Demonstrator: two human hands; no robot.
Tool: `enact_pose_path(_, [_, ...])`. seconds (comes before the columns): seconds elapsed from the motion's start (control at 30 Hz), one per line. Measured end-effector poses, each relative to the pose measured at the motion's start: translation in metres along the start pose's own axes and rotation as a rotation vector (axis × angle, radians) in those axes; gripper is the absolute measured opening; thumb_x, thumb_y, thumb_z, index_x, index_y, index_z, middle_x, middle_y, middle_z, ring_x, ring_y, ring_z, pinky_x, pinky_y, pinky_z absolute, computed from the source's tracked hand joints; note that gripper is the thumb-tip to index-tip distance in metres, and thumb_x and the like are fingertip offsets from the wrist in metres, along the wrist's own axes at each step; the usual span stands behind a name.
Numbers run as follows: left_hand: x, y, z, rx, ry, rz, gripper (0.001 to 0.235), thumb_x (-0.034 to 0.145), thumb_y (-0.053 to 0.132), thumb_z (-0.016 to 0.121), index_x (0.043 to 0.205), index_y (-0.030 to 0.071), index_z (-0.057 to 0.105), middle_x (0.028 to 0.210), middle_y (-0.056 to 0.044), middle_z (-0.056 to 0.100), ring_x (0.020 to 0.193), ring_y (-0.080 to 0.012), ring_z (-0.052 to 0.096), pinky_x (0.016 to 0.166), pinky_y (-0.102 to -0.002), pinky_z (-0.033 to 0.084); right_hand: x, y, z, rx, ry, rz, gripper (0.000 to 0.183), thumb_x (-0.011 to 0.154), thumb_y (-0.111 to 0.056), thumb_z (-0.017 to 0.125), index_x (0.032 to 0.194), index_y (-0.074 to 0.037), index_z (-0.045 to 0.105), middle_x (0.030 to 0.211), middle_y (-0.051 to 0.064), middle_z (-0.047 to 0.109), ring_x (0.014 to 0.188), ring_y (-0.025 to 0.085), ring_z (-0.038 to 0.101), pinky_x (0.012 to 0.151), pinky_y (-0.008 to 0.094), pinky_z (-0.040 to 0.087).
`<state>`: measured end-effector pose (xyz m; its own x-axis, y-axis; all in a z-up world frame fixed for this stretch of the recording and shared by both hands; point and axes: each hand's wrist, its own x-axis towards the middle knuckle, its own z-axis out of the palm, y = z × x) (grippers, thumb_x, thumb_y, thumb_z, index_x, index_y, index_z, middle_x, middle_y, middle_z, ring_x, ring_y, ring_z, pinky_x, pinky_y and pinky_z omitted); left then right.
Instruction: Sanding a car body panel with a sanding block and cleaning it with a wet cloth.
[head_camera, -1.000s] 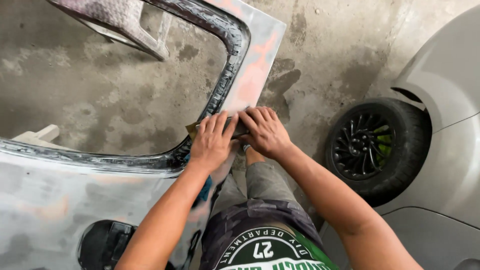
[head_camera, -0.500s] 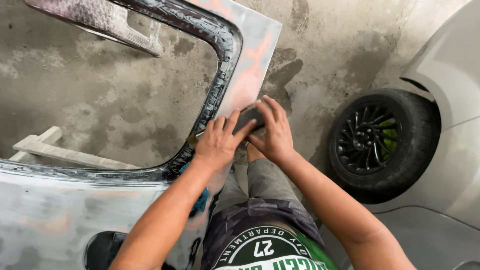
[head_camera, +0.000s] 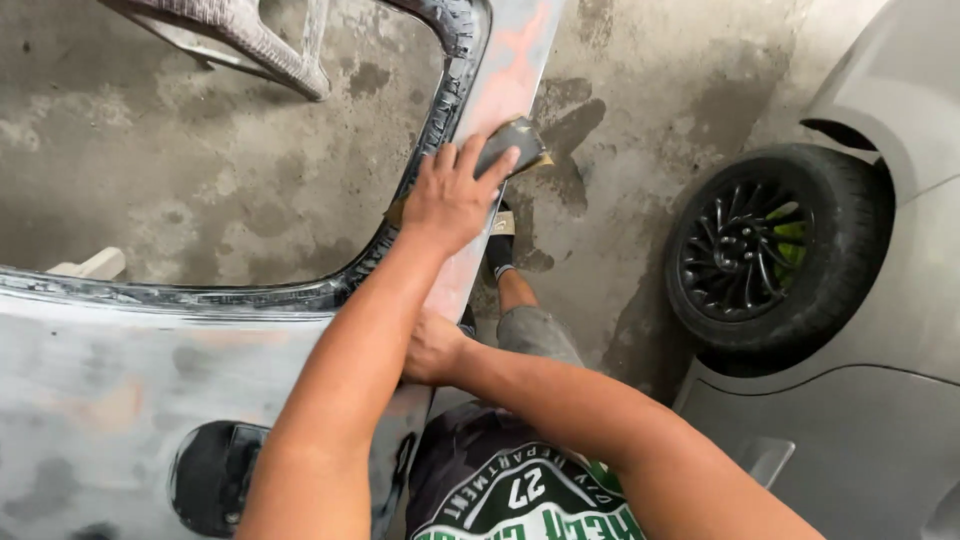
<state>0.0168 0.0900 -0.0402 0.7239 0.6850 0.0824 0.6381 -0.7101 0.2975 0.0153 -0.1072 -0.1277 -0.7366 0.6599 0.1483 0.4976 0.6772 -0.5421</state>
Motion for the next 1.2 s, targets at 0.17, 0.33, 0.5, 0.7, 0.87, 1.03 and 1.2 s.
enact_pose_path(0.17, [-0.024, -0.017, -0.021, 0.02, -0.046, -0.021, 0.062, 0.089, 0.027, 0.066, 0.149, 0.034, 0.053, 0.141, -0.01, 0.05, 0.114, -0.0359, 0.052, 0.09, -0.05, 0.046, -0.031, 0.047, -0.053, 0.21, 0.14, 0.055, 0.058, 0.089, -0.026, 0.049, 0.14, -0.003, 0.064, 0.15, 0.02, 0.059, 0.15, 0.036, 0.042, 0.13, 0.052, 0.024])
enact_pose_path(0.33, [-0.039, -0.039, -0.01, -0.089, 0.11, -0.357, 0.07, 0.092, 0.024, 0.07, 0.156, 0.033, 0.045, 0.141, -0.018, 0.051, 0.119, -0.0414, 0.052, 0.097, -0.051, 0.045, -0.029, 0.133, -0.131, 0.08, 0.185, 0.009, 0.047, 0.096, -0.019, 0.046, 0.138, -0.003, 0.059, 0.155, 0.02, 0.048, 0.148, 0.042, 0.04, 0.123, 0.051, 0.033])
enact_pose_path(0.5, [-0.063, -0.047, -0.053, -0.213, 0.359, -0.398, 0.067, 0.104, 0.024, 0.07, 0.163, 0.024, 0.039, 0.146, -0.02, 0.051, 0.124, -0.0435, 0.051, 0.106, -0.052, 0.044, -0.017, 0.205, -0.162, -0.086, 0.335, 0.508, 0.044, 0.107, -0.024, 0.055, 0.147, -0.007, 0.055, 0.161, 0.018, 0.044, 0.149, 0.04, 0.044, 0.125, 0.046, 0.039])
enact_pose_path(0.7, [-0.111, -0.043, -0.056, -0.368, 0.34, -0.391, 0.062, 0.104, 0.02, 0.069, 0.16, 0.015, 0.044, 0.143, -0.021, 0.053, 0.127, -0.0426, 0.053, 0.111, -0.05, 0.044, 0.025, 0.164, -0.158, -0.321, 0.142, 0.689, 0.063, 0.1, -0.029, 0.059, 0.154, 0.0, 0.043, 0.163, 0.022, 0.032, 0.15, 0.039, 0.029, 0.123, 0.049, 0.024])
enact_pose_path(0.87, [-0.138, -0.031, -0.046, -0.449, 0.388, -0.458, 0.06, 0.106, 0.018, 0.067, 0.16, 0.008, 0.043, 0.143, -0.022, 0.054, 0.131, -0.0435, 0.052, 0.114, -0.051, 0.042, 0.013, 0.069, -0.092, -0.091, 0.125, 0.255, 0.063, 0.092, -0.016, 0.05, 0.154, -0.004, 0.044, 0.165, 0.015, 0.037, 0.155, 0.033, 0.031, 0.127, 0.051, 0.023])
enact_pose_path(1.03, [-0.127, 0.005, -0.059, -0.243, 0.218, -0.467, 0.062, 0.098, 0.021, 0.068, 0.156, 0.016, 0.049, 0.139, -0.022, 0.052, 0.119, -0.0442, 0.053, 0.103, -0.053, 0.044, -0.002, 0.123, -0.114, -0.069, 0.148, 0.428, 0.045, 0.096, -0.011, 0.048, 0.138, -0.01, 0.061, 0.157, 0.016, 0.05, 0.145, 0.034, 0.046, 0.114, 0.046, 0.04])
enact_pose_path(1.2, [-0.084, 0.025, -0.041, -0.03, 0.031, -0.288, 0.054, 0.095, 0.027, 0.067, 0.148, 0.025, 0.056, 0.142, -0.016, 0.053, 0.109, -0.038, 0.055, 0.088, -0.051, 0.047, -0.006, 0.232, -0.179, -0.283, 0.598, 0.692, 0.04, 0.097, -0.013, 0.072, 0.135, -0.006, 0.062, 0.146, 0.018, 0.056, 0.132, 0.039, 0.055, 0.11, 0.049, 0.046])
